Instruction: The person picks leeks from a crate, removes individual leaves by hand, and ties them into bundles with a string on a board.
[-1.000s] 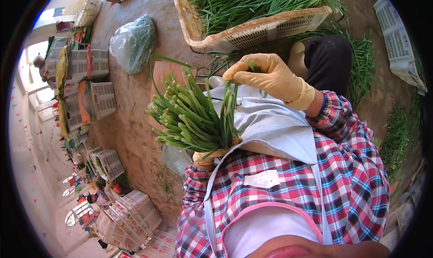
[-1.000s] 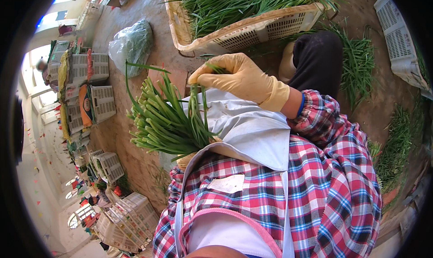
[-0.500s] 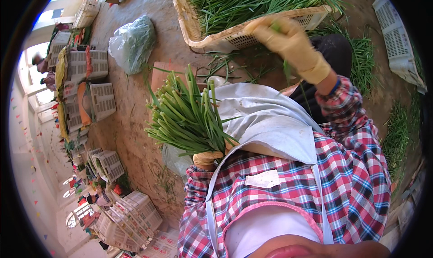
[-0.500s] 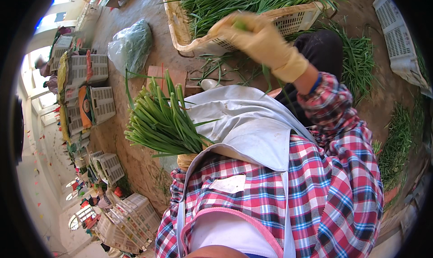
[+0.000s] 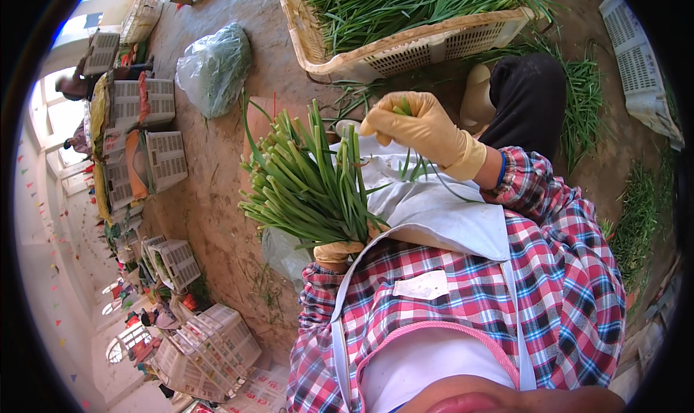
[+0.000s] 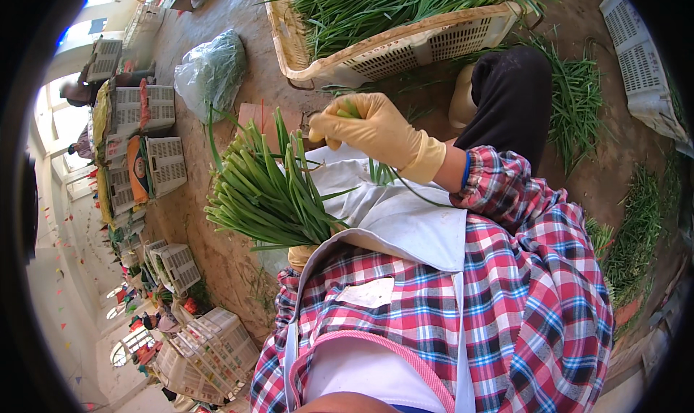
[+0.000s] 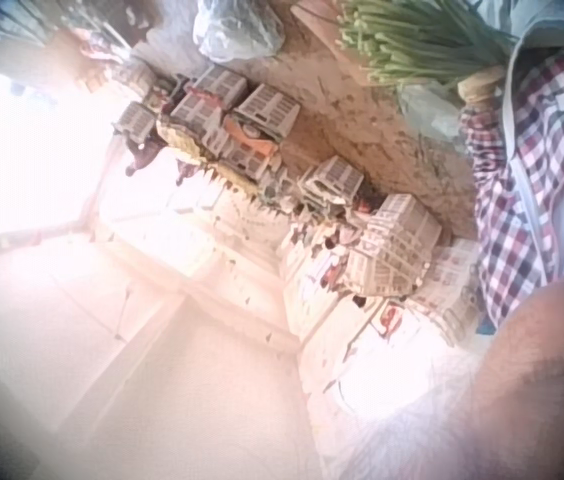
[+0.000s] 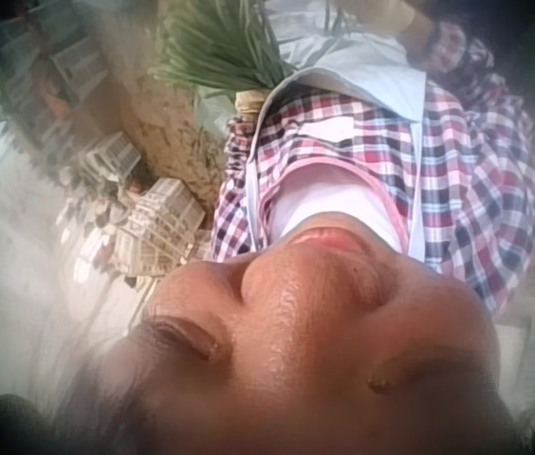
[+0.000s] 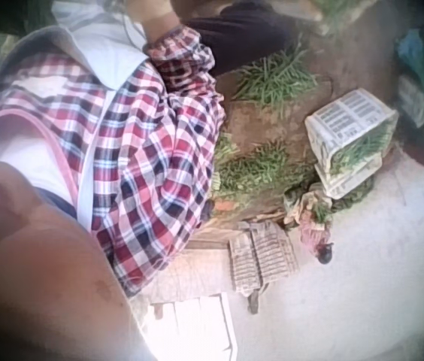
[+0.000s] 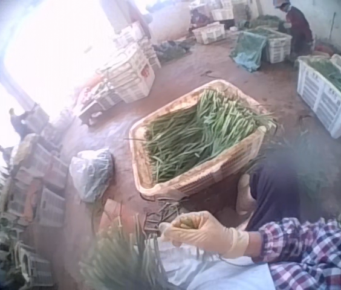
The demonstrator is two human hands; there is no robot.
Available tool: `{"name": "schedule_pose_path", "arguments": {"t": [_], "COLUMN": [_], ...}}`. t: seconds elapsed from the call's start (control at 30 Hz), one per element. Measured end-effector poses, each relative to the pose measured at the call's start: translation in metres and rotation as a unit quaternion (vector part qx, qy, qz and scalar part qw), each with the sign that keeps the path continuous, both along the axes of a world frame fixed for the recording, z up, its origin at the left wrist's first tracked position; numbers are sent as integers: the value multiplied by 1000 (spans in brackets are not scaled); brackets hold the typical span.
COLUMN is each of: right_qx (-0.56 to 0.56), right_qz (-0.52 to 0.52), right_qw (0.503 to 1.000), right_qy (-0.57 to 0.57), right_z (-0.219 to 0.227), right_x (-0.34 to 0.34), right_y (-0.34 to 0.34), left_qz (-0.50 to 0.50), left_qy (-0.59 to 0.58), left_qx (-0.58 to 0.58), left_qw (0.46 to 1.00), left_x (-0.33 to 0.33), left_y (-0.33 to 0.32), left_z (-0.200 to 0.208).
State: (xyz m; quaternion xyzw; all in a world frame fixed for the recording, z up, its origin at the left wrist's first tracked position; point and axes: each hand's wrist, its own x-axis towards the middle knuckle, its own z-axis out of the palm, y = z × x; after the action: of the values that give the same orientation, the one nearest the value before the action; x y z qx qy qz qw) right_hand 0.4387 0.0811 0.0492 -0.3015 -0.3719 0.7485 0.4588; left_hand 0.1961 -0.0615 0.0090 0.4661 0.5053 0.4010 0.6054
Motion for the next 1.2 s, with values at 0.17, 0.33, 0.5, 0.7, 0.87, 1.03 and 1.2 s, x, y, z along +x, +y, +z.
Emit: {"name": "schedule_pose_path", "arguments": {"t": [0.17,0.33,0.5,0.7,0.87,1.03,1.2], "right_qx": [24,27,83,141,350,222,191], "right_qz": [62,64,154,160,295,287,79], "right_qw": [996,997,985,974,888,908,926], "right_qy": [53,46,11,-70,-52,211,-317], "right_z": [-6,-7,-10,-6,19,6,-29], "right_x": [-5,0,3,5,30,93,128], "right_y": [-7,-3,-18,-17,-12,25,47], "left_qz": [0,-6,-20,-51,22,-18,-25], "left_qy": [-23,-45,-99,-200,-180,-267,-266], "left_qx": [-4,-19,-47,-75,-41,-50,-89], "left_qw": [1000,999,994,975,983,962,959], "left_x": [0,-4,-6,-8,-9,-11,-12], "left_y": [2,1,2,10,6,-1,-1], "left_z": [-4,-4,-11,-23,-27,-24,-20]}}
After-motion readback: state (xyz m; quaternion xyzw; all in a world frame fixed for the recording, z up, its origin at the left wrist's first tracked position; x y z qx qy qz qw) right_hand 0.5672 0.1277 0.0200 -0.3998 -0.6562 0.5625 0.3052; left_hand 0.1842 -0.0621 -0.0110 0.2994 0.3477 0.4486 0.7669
